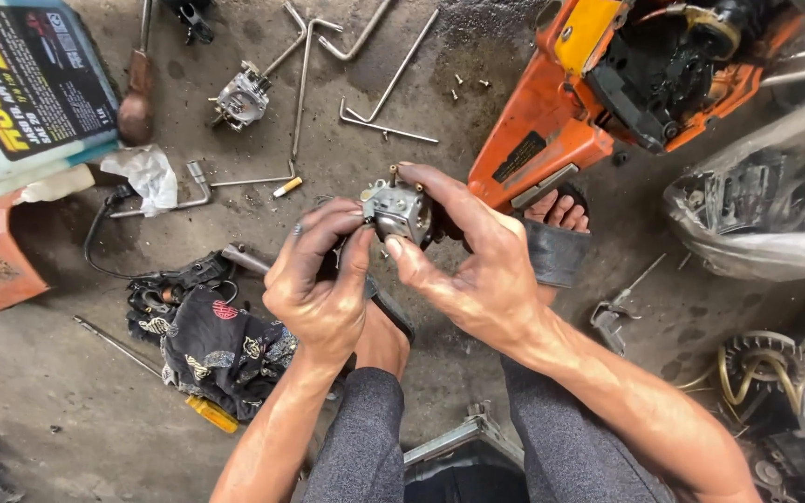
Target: The person sits on the floor and disassembles a carburetor, removing the cover and internal components. They use a screwdriver to loosen screws and manipulate the parts with their hands, placing the removed pieces on the ground.
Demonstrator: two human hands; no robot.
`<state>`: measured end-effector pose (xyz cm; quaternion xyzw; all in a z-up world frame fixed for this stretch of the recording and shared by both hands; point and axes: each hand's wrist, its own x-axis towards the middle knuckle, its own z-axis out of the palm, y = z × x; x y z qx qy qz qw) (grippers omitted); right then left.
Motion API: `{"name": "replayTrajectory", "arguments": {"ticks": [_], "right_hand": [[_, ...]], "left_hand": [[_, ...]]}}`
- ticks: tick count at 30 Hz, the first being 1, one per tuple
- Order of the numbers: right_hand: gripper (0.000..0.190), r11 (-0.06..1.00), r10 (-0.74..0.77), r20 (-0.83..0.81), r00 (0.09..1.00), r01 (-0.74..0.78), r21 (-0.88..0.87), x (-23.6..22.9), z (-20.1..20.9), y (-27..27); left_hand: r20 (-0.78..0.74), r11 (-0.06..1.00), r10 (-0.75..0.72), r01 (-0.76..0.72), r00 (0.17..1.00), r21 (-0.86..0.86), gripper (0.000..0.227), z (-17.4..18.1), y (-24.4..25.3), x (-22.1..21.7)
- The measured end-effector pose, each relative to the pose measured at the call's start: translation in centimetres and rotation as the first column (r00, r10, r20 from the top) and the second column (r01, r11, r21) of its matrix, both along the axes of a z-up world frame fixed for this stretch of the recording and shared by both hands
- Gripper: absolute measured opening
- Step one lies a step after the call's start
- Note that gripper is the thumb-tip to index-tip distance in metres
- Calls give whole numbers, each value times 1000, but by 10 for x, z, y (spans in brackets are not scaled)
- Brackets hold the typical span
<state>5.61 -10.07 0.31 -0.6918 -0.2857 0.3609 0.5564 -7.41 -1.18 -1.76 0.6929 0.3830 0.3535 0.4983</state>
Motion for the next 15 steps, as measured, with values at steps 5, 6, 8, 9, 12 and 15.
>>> {"name": "replayTrajectory", "arguments": {"ticks": [5,6,8,9,12,15], "right_hand": [[52,1000,18,-58,998,-19,-6,-5,-13,6],[52,999,-31,-164,986,29,-12,-6,-20,6],[53,997,-73,-267,961,70,-21,-4,-35,4],[52,989,-144,-320,936,125,-77,-1,-42,1],[50,965,-263,-484,835,224,-138,2,-49,-8],[49,939,-329,-671,665,308,-155,0,-42,-9]], "left_hand": [[-15,1000,31,-31,999,-3,17,-8,-1,-4],[16,987,25,-22,1000,-161,34,-13,-3,-6],[49,950,30,-13,998,-312,50,-27,3,-15],[-197,977,-112,72,974,-199,36,-37,12,-21],[-599,952,-230,304,767,23,25,-106,8,-48],[-773,859,-176,479,609,182,21,-132,5,-52]]}}
